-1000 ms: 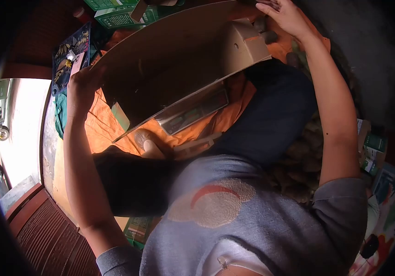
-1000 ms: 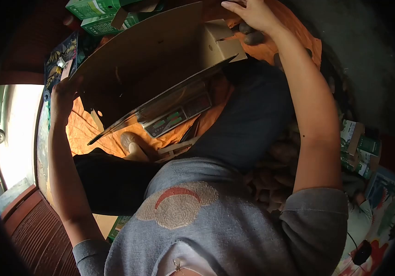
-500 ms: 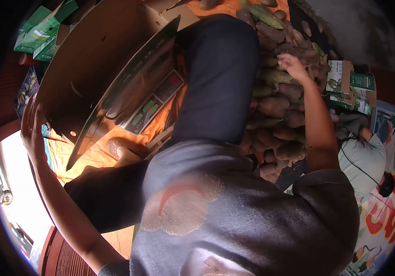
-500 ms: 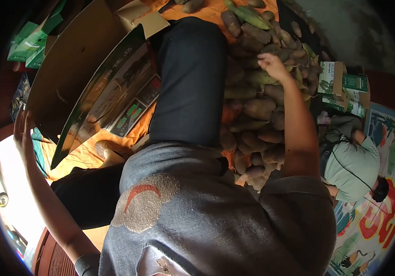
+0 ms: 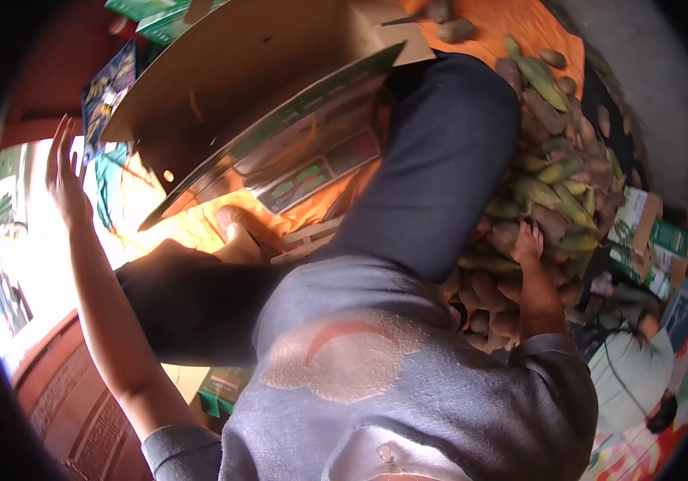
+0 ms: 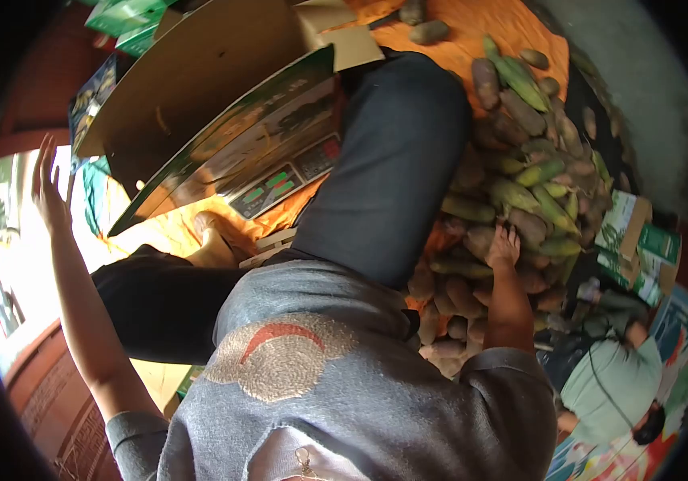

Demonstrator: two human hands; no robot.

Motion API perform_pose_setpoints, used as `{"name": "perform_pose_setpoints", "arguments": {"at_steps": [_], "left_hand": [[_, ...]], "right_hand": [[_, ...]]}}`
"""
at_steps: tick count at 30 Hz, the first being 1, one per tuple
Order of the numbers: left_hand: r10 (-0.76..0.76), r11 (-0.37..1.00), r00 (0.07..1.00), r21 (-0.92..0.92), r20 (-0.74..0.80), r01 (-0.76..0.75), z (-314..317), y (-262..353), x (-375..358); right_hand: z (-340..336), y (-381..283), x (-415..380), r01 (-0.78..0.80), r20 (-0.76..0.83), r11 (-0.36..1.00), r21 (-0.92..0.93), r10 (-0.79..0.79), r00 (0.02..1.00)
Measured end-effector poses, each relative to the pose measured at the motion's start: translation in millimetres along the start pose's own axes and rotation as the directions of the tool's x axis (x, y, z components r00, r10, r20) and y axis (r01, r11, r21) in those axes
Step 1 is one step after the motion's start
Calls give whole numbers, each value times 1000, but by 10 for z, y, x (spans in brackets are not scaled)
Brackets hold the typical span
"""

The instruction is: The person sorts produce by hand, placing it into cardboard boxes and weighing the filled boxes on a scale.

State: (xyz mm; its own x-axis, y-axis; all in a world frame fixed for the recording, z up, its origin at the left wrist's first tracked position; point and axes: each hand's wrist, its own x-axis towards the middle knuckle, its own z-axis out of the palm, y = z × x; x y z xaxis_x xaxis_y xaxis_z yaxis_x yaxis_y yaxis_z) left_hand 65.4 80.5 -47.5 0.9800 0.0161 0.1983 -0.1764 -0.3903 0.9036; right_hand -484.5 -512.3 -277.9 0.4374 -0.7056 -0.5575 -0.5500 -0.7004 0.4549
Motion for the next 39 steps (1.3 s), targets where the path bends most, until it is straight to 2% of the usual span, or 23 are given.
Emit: {"name": "perform_pose_setpoints", "arguments": {"at_steps": [3, 5, 8, 11, 12, 15, 16, 17, 19, 21, 22, 23, 25, 26, 27, 30, 32, 34, 35, 36, 37, 38, 39], "left_hand": [[-107, 992, 989, -71, -100, 100, 41, 271, -34], [-90, 991, 992, -110, -91, 80, 102, 446, -59], [-53, 989, 997, -144, -64, 43, 92, 411, 12], [-10, 995, 1000, -95, 19, 12, 91, 269, 140], [-22, 992, 997, -121, 72, 30, 82, 200, 204], [78, 995, 979, 47, 188, -88, 145, 167, 324], [122, 992, 973, -54, 198, -113, 199, 177, 342], [115, 993, 959, -18, 257, -115, 231, 217, 343], [121, 990, 904, 14, 409, -138, 295, 218, 341], [9, 990, 833, 111, 553, -84, 328, 300, 307], [54, 985, 833, 106, 551, -134, 365, 291, 274], [35, 933, 834, 280, 551, -225, 384, 344, 249], [85, 900, 787, 293, 611, -324, 423, 332, 233], [81, 863, 766, 340, 638, -374, 456, 284, 247], [103, 883, 791, 311, 604, -353, 492, 222, 202], [82, 863, 743, 325, 665, -387, 545, 253, 209], [63, 844, 758, 371, 650, -388, 561, 262, 175], [49, 825, 771, 409, 635, -390, 559, 274, 134], [61, 821, 773, 409, 631, -399, 560, 258, 121], [73, 817, 776, 409, 627, -407, 569, 247, 107], [44, 791, 766, 446, 642, -419, 568, 273, 104], [41, 796, 775, 448, 631, -408, 575, 273, 93], [36, 801, 785, 452, 619, -393, 578, 264, 82]], "right_hand": [[101, 26, 34, 51, -70, 991, -120, -60, 996], [384, 115, 204, 88, -155, 974, -210, -122, 980], [-1, 41, -1, 136, -78, 973, -184, -152, 985], [-492, -72, -270, 46, 27, 997, -64, -44, 999], [-485, -16, -282, 25, -31, 1000, -13, -25, 999], [-814, 147, -290, -134, -98, 952, 275, 167, 981], [-966, 282, -239, -162, -117, 900, 405, 227, 967], [-1169, 391, -210, -177, -129, 830, 528, 284, 950], [-1890, 457, -320, 60, -398, 773, 631, 257, 881], [-2355, 774, -79, 308, -695, 792, 528, 193, 693], [-2894, 569, -282, 371, -708, 765, 526, 151, 690], [-3535, 203, -610, 433, -720, 736, 521, 107, 686], [-4333, -392, -984, 566, -737, 682, 463, -58, 673], [-4641, -711, -1114, 664, -773, 685, 301, -232, 590], [-4903, -1050, -1217, 747, -775, 651, 134, -401, 489], [-5403, -2177, -1390, 908, -509, 419, 4, -780, 363], [-5441, -2864, -1336, 954, -306, 290, -69, -917, 257], [-5236, -3517, -1145, 973, -115, 175, -149, -981, 159], [-5109, -3825, -1084, 965, -8, 199, -172, -980, 200], [-4989, -4156, -1001, 944, 211, 267, -191, -929, 305], [-4743, -4419, -814, 958, 266, 267, -108, -921, 286], [-4607, -4723, -788, 914, 427, 315, -256, -811, 399], [-4469, -4980, -715, 903, 499, 310, -297, -756, 423]]}}
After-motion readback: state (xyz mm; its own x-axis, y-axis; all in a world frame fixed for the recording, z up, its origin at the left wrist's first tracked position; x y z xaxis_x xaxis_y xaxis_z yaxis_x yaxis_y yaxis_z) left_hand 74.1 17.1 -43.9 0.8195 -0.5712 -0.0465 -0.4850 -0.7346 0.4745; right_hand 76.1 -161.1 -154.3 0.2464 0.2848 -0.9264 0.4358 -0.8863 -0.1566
